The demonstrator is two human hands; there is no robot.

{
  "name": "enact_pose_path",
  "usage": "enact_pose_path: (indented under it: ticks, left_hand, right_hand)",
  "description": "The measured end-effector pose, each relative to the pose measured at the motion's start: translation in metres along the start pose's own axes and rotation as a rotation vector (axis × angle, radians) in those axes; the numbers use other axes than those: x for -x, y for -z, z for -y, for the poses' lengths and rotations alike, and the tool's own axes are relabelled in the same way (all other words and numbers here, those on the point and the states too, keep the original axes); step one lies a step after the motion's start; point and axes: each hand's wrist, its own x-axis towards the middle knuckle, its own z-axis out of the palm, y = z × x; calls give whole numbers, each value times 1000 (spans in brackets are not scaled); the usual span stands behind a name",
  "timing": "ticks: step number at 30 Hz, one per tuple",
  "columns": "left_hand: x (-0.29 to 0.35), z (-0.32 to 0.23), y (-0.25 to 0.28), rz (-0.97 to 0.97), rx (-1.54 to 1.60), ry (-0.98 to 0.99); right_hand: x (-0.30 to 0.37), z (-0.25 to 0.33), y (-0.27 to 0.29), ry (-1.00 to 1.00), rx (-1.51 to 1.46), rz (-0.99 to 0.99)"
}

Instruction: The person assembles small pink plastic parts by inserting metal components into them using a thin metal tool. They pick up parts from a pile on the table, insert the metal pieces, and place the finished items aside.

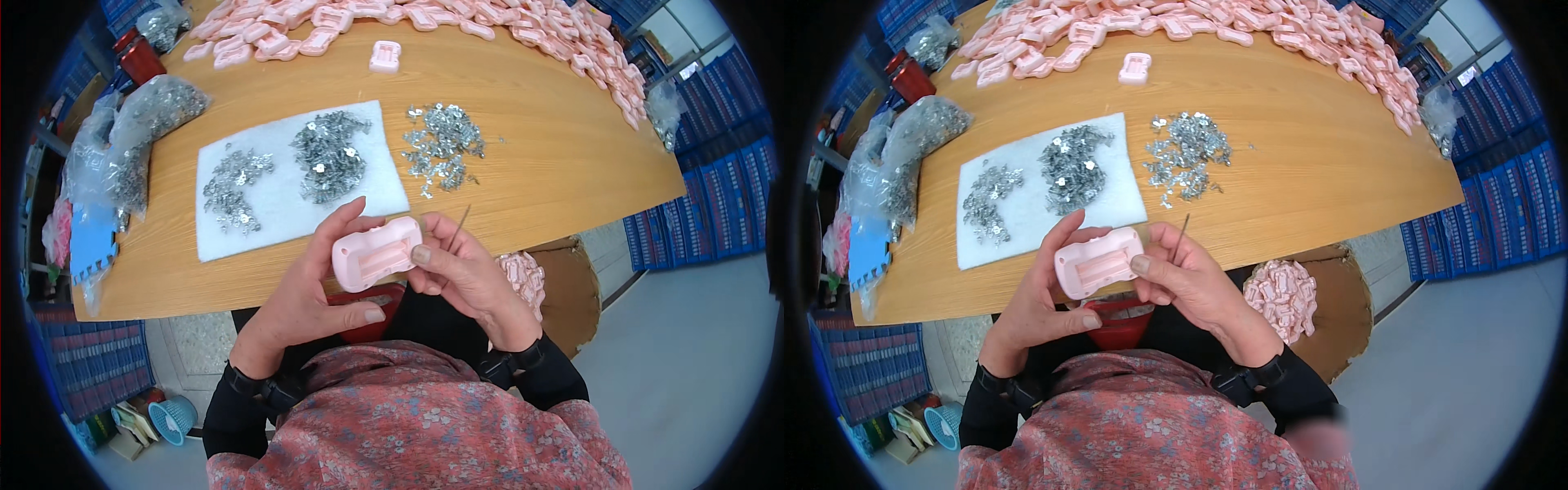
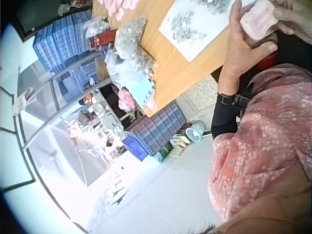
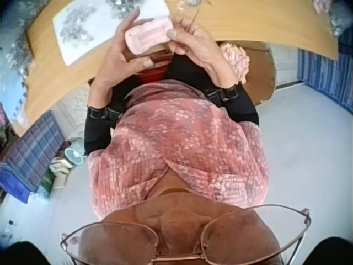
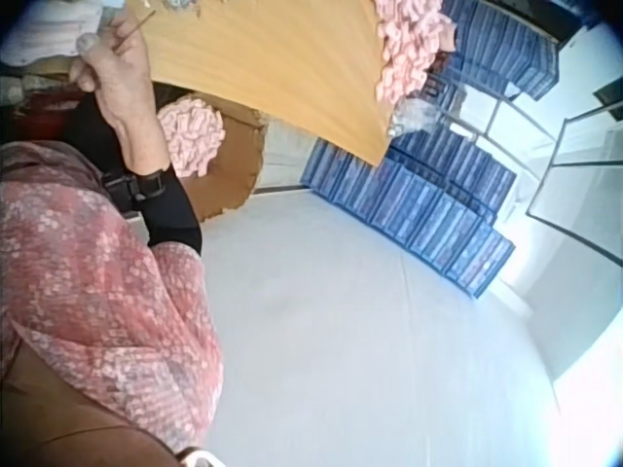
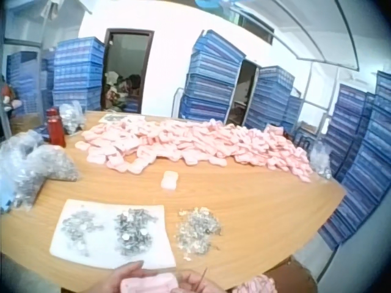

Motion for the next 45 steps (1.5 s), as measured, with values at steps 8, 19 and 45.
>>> enact_pose_path:
  ticks: [8, 19, 45]
  left_hand:
    - [-24, 11, -8, -316, 365, -34]
    - [-19, 16, 2, -306, 397, 84]
    - [-19, 11, 7, -474, 578, 31]
  right_hand:
    - [-2, 3, 0, 100, 481, -118]
    - [-31, 59, 100, 546, 1595, -568]
    - [-20, 9, -32, 191, 589, -49]
